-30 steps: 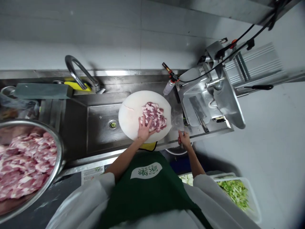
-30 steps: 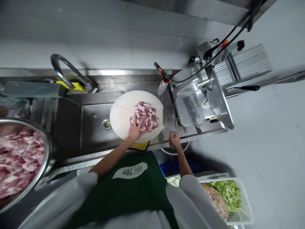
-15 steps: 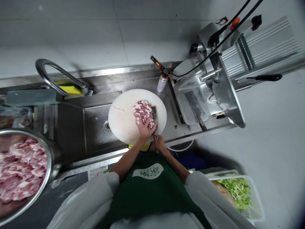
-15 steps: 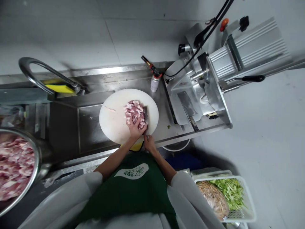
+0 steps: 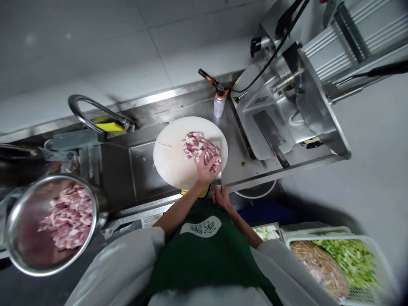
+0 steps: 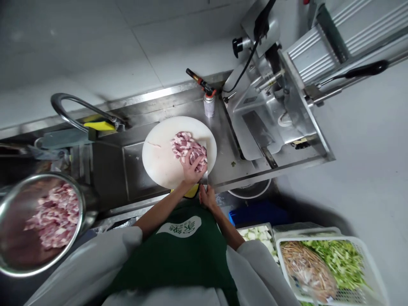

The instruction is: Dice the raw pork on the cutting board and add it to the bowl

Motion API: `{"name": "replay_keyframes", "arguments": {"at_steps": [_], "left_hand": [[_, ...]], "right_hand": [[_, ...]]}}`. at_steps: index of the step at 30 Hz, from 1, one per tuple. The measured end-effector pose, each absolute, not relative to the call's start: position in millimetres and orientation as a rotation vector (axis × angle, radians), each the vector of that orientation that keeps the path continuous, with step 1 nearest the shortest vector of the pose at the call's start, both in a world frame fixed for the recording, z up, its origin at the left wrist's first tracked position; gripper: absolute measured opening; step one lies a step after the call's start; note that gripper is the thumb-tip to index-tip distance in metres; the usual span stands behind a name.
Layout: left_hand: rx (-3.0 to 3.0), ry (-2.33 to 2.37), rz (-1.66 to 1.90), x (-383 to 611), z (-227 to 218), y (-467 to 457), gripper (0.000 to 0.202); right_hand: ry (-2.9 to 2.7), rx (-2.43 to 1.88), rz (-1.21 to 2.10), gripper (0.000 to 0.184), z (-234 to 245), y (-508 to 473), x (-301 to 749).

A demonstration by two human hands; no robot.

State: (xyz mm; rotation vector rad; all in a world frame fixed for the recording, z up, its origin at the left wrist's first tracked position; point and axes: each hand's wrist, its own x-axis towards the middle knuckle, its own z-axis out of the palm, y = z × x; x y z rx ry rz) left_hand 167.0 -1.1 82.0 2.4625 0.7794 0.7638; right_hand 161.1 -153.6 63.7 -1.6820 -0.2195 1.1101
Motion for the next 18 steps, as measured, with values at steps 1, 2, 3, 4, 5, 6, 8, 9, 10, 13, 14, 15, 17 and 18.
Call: {"name": "replay_keyframes", "arguments": {"at_steps": [1,2,3,4,5,6,8,9,10,13,14,15,17,18], "left_hand": [[2.467,0.778,0.775,164.2,88.7,-0.1,0.039],[2.470,0.785,0.777,158.9,95.5,1.9,0.040],[2.470,0.801,0.771,150.9,102.5,5.2,0.041],[2.467,0.831,0.757,139.6,109.4,9.7,0.042],[2.459,0.878,0.746,125.0,116.1,15.6,0.043],[2.443,0.941,0.746,106.9,122.6,22.9,0.045],[2.387,1.098,0.802,60.9,134.7,41.1,0.050],[2.350,1.186,0.868,33.6,140.4,51.6,0.053],[2.308,1.276,0.957,3.9,146.0,62.8,0.055],[2.164,1.537,1.249,-95.9,161.2,99.1,0.058],[2.106,1.623,1.330,-131.8,165.0,112.5,0.058],[2.041,1.708,1.389,-168.7,168.1,126.9,0.057],[1.863,1.869,1.436,-244.2,171.5,157.7,0.056],[1.727,1.941,1.420,-281.8,172.1,173.3,0.054]], "right_hand": [[-0.245,-1.693,1.081,0.054,67.8,-152.9,160.1],[-0.279,-1.705,1.055,0.052,72.4,-151.3,158.7],[-0.328,-1.721,1.033,0.049,77.4,-148.6,156.5],[-0.392,-1.742,1.019,0.045,82.9,-144.6,153.1],[-0.465,-1.766,1.002,0.042,88.8,-139.0,147.9],[-0.550,-1.788,0.982,0.038,95.0,-131.6,140.7],[-0.750,-1.810,0.944,0.032,108.3,-111.0,118.6],[-0.856,-1.803,0.937,0.030,115.2,-97.8,103.3],[-0.961,-1.785,0.947,0.028,122.3,-82.6,85.1],[-1.226,-1.715,1.037,0.026,143.2,-27.8,14.9],[-1.292,-1.692,1.072,0.026,149.5,-7.5,-12.7],[-1.347,-1.668,1.108,0.027,155.3,12.9,-41.5],[-1.415,-1.609,1.195,0.031,165.0,50.9,-99.6],[-1.425,-1.579,1.258,0.033,168.7,67.0,-126.7]]}}
